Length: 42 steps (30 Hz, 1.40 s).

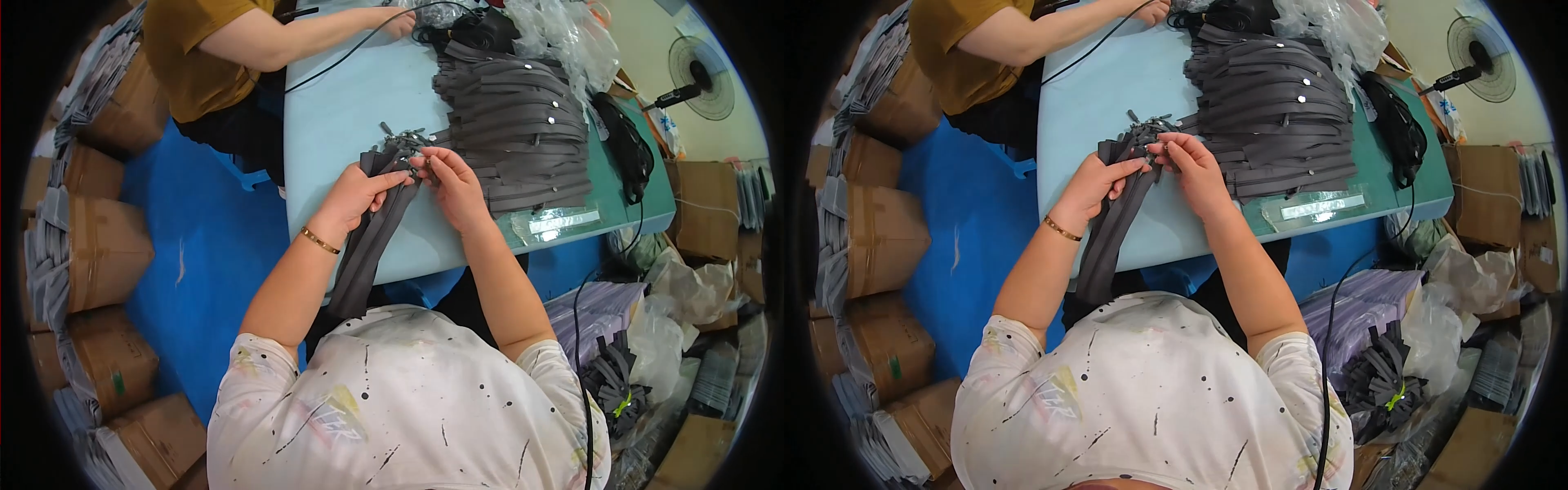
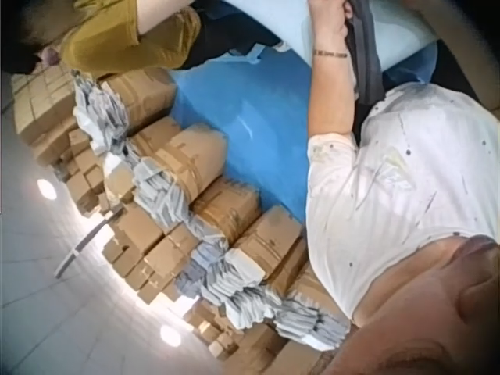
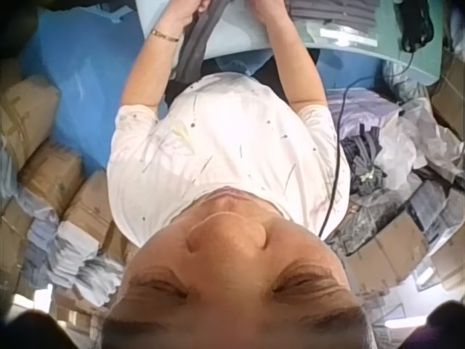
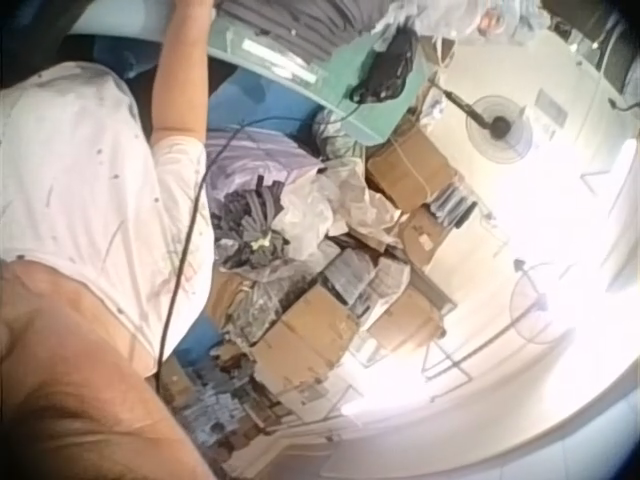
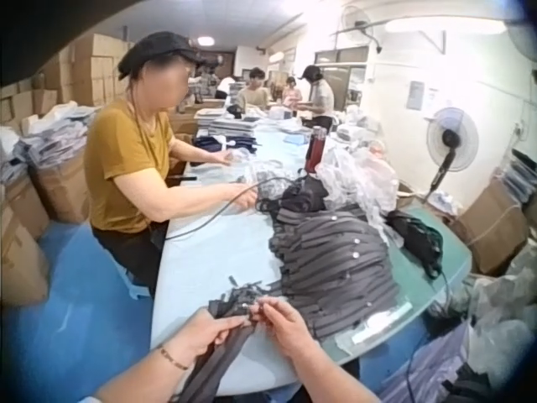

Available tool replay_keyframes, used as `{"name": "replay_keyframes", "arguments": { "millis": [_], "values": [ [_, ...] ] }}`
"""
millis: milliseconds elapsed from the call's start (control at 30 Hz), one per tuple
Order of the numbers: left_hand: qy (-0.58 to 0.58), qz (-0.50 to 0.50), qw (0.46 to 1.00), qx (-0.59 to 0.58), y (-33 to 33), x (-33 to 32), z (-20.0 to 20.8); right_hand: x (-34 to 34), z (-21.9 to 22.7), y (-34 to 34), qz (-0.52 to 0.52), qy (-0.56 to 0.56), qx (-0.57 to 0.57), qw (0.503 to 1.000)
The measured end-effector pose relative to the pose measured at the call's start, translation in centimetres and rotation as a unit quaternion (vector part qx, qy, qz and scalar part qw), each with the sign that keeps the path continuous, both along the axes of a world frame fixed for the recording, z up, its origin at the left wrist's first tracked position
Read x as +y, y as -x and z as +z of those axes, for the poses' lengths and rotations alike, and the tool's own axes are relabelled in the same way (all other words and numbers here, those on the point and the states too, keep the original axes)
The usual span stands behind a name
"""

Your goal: Manually attaching sliders to zipper tapes and bundling the finished zippers using a plastic strap.

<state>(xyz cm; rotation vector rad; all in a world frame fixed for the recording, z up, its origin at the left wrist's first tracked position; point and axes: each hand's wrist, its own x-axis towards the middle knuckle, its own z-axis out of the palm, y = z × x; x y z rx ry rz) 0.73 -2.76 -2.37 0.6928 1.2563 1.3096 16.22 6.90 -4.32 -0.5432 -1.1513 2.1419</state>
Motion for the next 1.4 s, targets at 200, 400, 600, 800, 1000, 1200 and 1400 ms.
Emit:
{"name": "replay_keyframes", "arguments": {
  "millis": [200, 400, 600, 800, 1000, 1200, 1400],
  "values": [
    [0.0, -0.002, 1.0, -0.022, 0.0, -0.2, 0.2, -0.5, 0.1, 0.0, 0.011, -0.095, -0.043, 0.995],
    [0.007, -0.008, 1.0, -0.022, 0.1, -0.2, 0.0, -0.4, -0.3, -0.1, 0.027, -0.03, -0.003, 0.999],
    [0.007, -0.025, 0.999, -0.04, 0.1, -0.1, -0.1, -0.1, -0.6, 0.0, 0.039, -0.066, -0.024, 0.997],
    [0.01, -0.018, 0.998, -0.063, 0.1, -0.1, -0.2, -0.2, -0.3, -0.1, 0.056, -0.104, -0.044, 0.992],
    [-0.01, 0.033, 0.996, -0.083, -0.3, -0.1, 0.1, -0.8, -0.7, 0.3, -0.106, -0.228, -0.082, 0.964],
    [-0.039, 0.071, 0.994, -0.072, -0.2, -0.2, -0.1, -1.8, 2.0, 0.5, -0.016, -0.093, -0.171, 0.981],
    [-0.061, 0.067, 0.992, -0.087, -0.1, 0.2, 0.1, -1.8, 0.1, 1.2, -0.173, -0.154, -0.123, 0.965]
  ]
}}
